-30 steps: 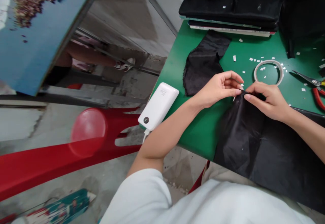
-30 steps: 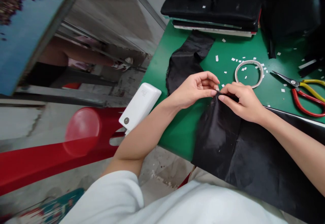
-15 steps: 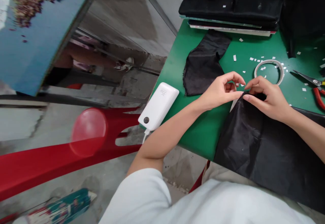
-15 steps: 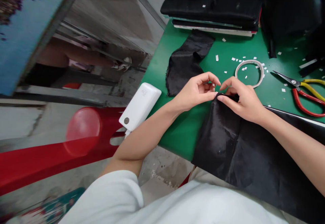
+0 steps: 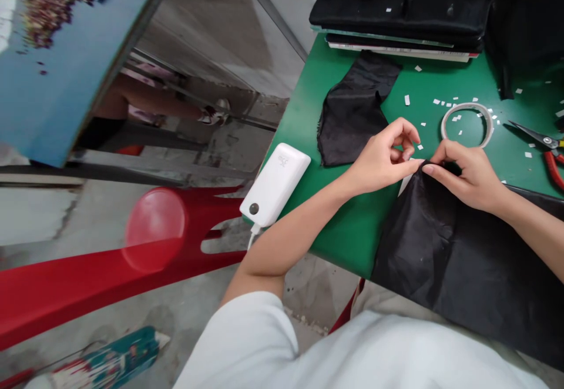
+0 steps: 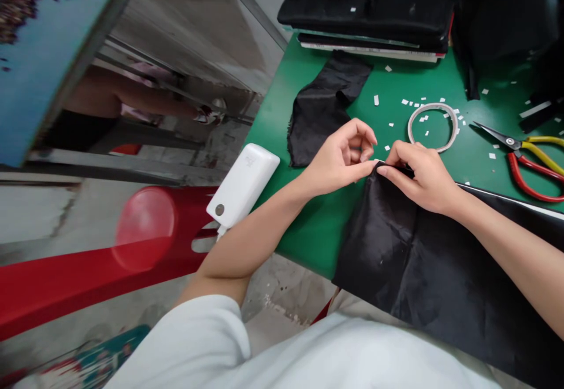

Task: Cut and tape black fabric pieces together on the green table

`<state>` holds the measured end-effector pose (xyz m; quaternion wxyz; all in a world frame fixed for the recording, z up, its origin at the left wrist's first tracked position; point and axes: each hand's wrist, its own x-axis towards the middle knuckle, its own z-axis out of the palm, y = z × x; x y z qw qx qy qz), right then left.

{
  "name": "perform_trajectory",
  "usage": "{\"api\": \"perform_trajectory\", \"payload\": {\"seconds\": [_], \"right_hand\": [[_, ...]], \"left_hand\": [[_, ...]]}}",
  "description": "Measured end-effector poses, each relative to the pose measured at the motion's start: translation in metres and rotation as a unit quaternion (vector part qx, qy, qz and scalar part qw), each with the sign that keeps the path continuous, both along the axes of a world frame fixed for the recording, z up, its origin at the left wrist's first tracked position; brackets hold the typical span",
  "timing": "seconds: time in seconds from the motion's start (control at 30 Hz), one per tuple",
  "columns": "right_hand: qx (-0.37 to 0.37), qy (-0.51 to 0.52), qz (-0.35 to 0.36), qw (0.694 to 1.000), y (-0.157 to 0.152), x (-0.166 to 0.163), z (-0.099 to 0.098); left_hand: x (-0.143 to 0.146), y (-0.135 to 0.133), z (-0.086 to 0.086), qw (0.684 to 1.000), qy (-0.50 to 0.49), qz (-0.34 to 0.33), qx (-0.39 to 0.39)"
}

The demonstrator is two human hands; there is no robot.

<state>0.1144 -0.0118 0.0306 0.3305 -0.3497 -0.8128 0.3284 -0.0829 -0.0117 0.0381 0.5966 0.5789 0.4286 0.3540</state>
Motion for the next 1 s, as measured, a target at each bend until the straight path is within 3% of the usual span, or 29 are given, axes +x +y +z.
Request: {"api": "perform_trajectory", "payload": {"seconds": [0.23, 0.43, 0.67, 0.8, 1.0], "right_hand": [[-0.023, -0.004, 0.003, 1.000, 0.000, -0.001, 0.003], [-0.007, -0.004, -0.003, 1.000, -0.001, -0.003, 0.002], [-0.014, -0.010, -0.002, 1.000, -0.001, -0.003, 0.001], [-0.026, -0.028, -0.006, 0.999, 0.000, -0.004, -0.002], [-0.021, -0.044, -0.021, 0.999, 0.001, -0.006, -0.006]], "left_hand": [[-0.017, -0.003, 0.025, 0.984, 0.081, -0.112, -0.113], [-0.014, -0.012, 0.029, 0.982, 0.118, -0.097, -0.111], [-0.013, -0.013, 0.023, 0.980, 0.066, -0.107, -0.157], [-0.014, -0.010, 0.021, 0.978, 0.054, -0.133, -0.150], [-0.015, -0.009, 0.017, 0.980, 0.114, -0.144, -0.073]]}}
